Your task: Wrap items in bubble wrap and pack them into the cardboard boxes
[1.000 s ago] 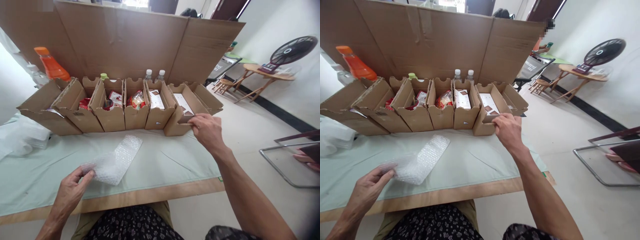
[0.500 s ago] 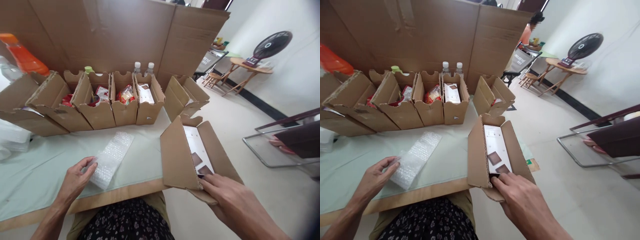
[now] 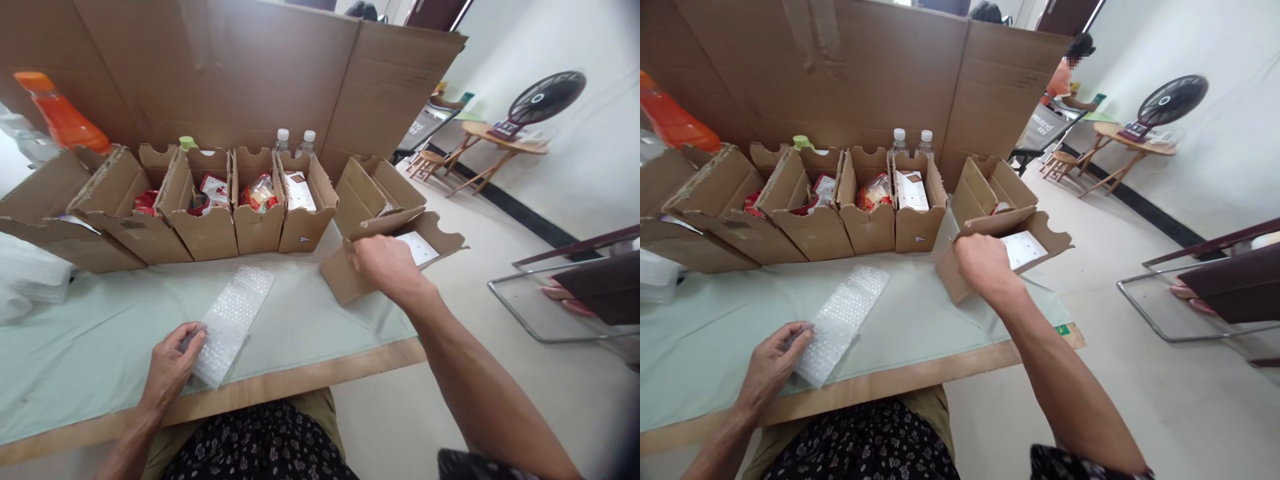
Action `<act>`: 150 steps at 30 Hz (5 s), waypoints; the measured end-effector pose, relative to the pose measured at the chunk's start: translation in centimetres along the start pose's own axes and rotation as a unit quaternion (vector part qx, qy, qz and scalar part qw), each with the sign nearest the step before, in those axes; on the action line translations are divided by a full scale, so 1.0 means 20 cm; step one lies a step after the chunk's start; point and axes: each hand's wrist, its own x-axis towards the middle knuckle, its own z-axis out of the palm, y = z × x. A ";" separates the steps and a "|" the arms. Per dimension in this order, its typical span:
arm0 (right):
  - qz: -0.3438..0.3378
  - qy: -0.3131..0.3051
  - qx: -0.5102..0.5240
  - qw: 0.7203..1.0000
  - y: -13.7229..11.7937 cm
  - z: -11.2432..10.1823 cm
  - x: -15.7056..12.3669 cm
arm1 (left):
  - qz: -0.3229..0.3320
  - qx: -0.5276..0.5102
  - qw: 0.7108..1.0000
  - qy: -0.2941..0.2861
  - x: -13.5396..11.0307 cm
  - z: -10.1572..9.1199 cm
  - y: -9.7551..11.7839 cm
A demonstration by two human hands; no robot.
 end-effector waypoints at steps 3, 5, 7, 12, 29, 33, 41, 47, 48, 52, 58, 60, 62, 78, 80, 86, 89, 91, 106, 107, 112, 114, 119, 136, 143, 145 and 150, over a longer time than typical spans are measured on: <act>0.014 0.030 0.053 0.998 -0.04 -0.07 0.17 | -0.009 -0.006 1.000 0.008 -0.02 0.01 0.00; -0.007 0.108 0.177 0.978 -0.05 -0.13 0.16 | -0.013 -0.008 1.000 0.010 -0.03 0.01 0.00; -0.038 0.221 0.340 0.913 -0.07 -0.17 0.03 | -0.017 -0.010 1.000 0.011 -0.03 0.01 0.00; -0.042 0.234 0.503 0.831 -0.13 0.00 -0.47 | -0.027 -0.034 0.999 0.032 -0.03 0.03 0.01; -0.083 -0.084 0.660 0.742 -0.47 0.49 -0.65 | 0.007 -0.240 0.970 -0.040 -0.23 0.15 0.27; -0.012 -0.115 0.713 0.692 -0.72 0.55 -0.69 | 0.011 -0.186 0.978 -0.094 -0.32 0.19 0.22; -0.007 -0.028 0.555 0.831 -0.78 0.59 -0.68 | 0.086 0.028 0.996 -0.023 -0.32 0.15 0.14; -0.159 0.110 0.464 0.865 -0.70 0.59 -0.83 | 0.149 0.104 0.983 -0.028 -0.29 0.16 0.09; -0.203 0.106 0.444 0.867 -0.70 0.60 -0.84 | 0.160 0.118 0.980 -0.029 -0.29 0.16 0.08; -0.270 0.100 0.410 0.866 -0.72 0.62 -0.83 | 0.215 0.158 0.964 -0.003 -0.31 0.13 0.08; -0.199 0.060 0.513 0.833 -0.74 0.60 -0.74 | 0.311 0.105 0.943 -0.048 -0.35 0.04 0.11; -0.166 0.056 0.512 0.841 -0.74 0.58 -0.72 | 0.271 0.100 0.957 -0.040 -0.32 0.06 0.10; -0.141 0.104 0.489 0.855 -0.74 0.57 -0.72 | 0.230 0.115 0.966 -0.025 -0.27 0.10 0.09; -0.188 0.091 0.463 0.861 -0.72 0.59 -0.67 | 0.256 0.141 0.955 -0.050 -0.23 0.10 0.08; -0.184 0.128 0.437 0.871 -0.72 0.58 -0.67 | 0.236 0.185 0.953 -0.035 -0.18 0.13 0.08; -0.257 0.094 0.406 0.872 -0.76 0.61 -0.63 | 0.268 0.203 0.942 0.001 -0.18 0.11 0.10; -0.228 0.074 0.448 0.862 -0.75 0.61 -0.62 | 0.320 0.144 0.936 -0.037 -0.21 0.07 0.11; -0.218 0.068 0.462 0.857 -0.74 0.60 -0.63 | 0.320 0.135 0.936 -0.060 -0.20 0.08 0.11; -0.105 0.073 0.530 0.838 -0.80 0.62 -0.58 | -0.085 -0.293 0.945 -0.116 -0.19 0.11 0.15; -0.109 0.059 0.550 0.826 -0.79 0.61 -0.60 | -0.105 -0.339 0.924 -0.141 -0.20 0.12 0.17; -0.095 0.019 0.622 0.777 -0.72 0.55 -0.70 | -0.123 -0.430 0.879 -0.163 -0.21 0.19 0.26; -0.052 0.013 0.675 0.736 -0.68 0.55 -0.73 | -0.116 -0.429 0.878 -0.180 -0.22 0.22 0.27; -0.038 -0.087 0.747 0.658 -0.55 0.53 -0.75 | -0.066 -0.362 0.894 -0.255 -0.23 0.28 0.28; 0.006 0.013 0.339 0.941 0.42 -0.12 0.09 | 0.334 -0.087 0.926 -0.153 0.01 0.72 0.37; -0.044 -0.164 0.192 0.967 0.21 -0.19 0.33 | 0.346 -0.073 0.920 -0.169 0.04 0.70 0.39; -0.069 -0.146 0.165 0.973 0.15 -0.15 0.37 | 0.350 -0.073 0.919 -0.168 0.04 0.70 0.38; -0.097 -0.186 0.261 0.942 0.20 -0.10 0.34 | 0.362 -0.069 0.912 -0.180 0.04 0.71 0.36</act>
